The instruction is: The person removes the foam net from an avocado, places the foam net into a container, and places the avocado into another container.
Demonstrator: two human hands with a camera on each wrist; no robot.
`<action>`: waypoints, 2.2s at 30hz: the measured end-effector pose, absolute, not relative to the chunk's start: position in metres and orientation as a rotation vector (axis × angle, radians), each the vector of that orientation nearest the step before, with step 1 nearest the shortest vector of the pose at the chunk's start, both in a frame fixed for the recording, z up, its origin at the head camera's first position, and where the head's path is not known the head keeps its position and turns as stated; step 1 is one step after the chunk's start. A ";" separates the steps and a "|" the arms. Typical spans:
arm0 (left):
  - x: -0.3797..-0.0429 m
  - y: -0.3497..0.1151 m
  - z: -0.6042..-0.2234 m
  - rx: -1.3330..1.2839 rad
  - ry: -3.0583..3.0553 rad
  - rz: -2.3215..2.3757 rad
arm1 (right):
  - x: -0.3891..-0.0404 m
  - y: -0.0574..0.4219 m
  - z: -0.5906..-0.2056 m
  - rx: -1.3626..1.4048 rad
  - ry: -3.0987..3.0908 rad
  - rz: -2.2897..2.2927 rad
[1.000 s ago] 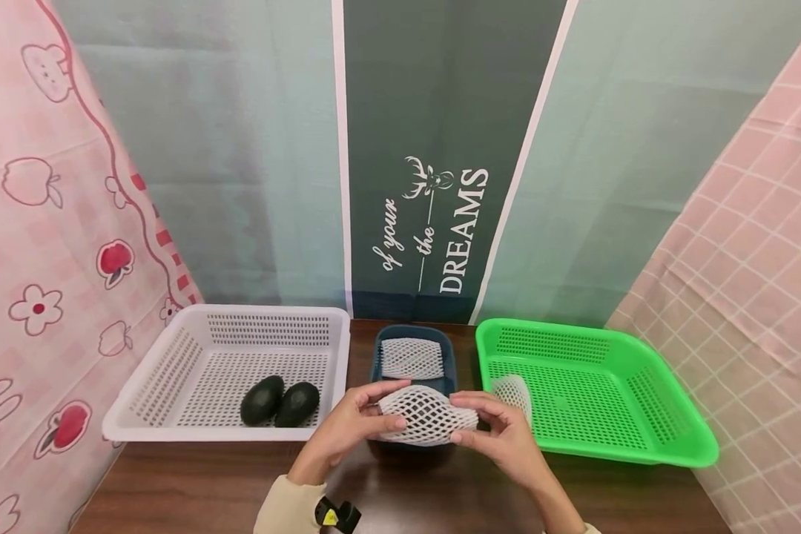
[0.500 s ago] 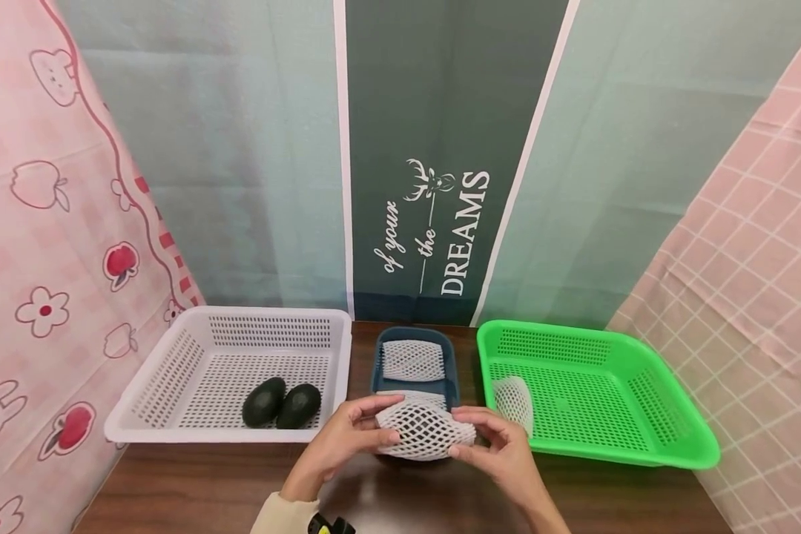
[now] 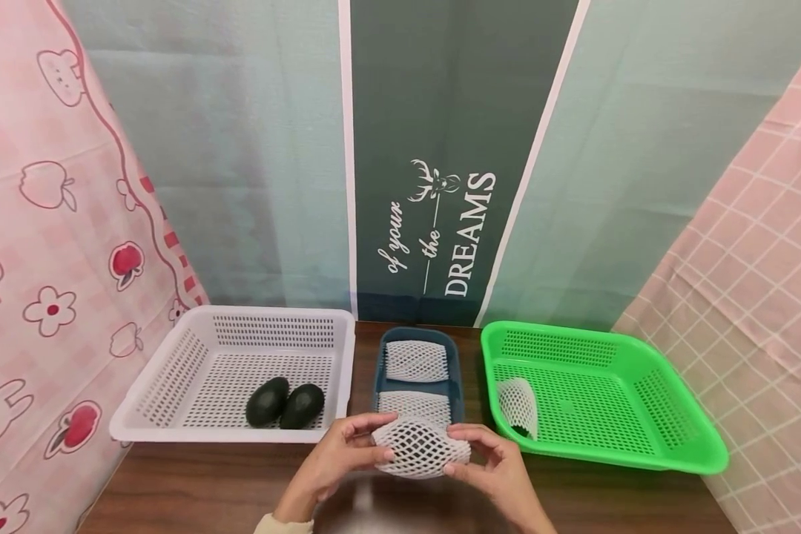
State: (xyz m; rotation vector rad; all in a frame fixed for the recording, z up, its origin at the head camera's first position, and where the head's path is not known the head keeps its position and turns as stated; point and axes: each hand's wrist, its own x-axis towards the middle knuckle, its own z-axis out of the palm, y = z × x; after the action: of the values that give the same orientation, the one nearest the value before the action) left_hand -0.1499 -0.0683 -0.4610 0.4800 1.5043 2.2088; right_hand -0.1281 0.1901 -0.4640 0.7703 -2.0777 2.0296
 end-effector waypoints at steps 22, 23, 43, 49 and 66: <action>-0.121 -0.066 -0.509 0.299 1.376 2.274 | -0.103 0.185 -0.511 0.457 -2.207 2.188; -0.120 -0.066 -0.511 0.289 1.369 2.270 | -0.103 0.185 -0.513 0.451 -2.204 2.185; -0.112 -0.063 -0.534 0.150 1.469 2.257 | -0.103 0.183 -0.538 0.137 -2.361 2.259; -0.115 -0.057 -0.541 0.077 1.573 2.262 | -0.107 0.184 -0.541 0.079 -2.382 2.229; -0.103 -0.064 -0.543 0.080 1.579 2.312 | -0.099 0.172 -0.555 0.168 -2.303 2.297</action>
State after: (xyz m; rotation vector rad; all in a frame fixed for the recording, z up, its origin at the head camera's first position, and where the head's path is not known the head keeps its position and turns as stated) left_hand -0.1031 -0.0638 -0.5434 0.0797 1.5788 2.3119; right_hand -0.0986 0.1719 -0.5555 0.1682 -2.3029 2.2973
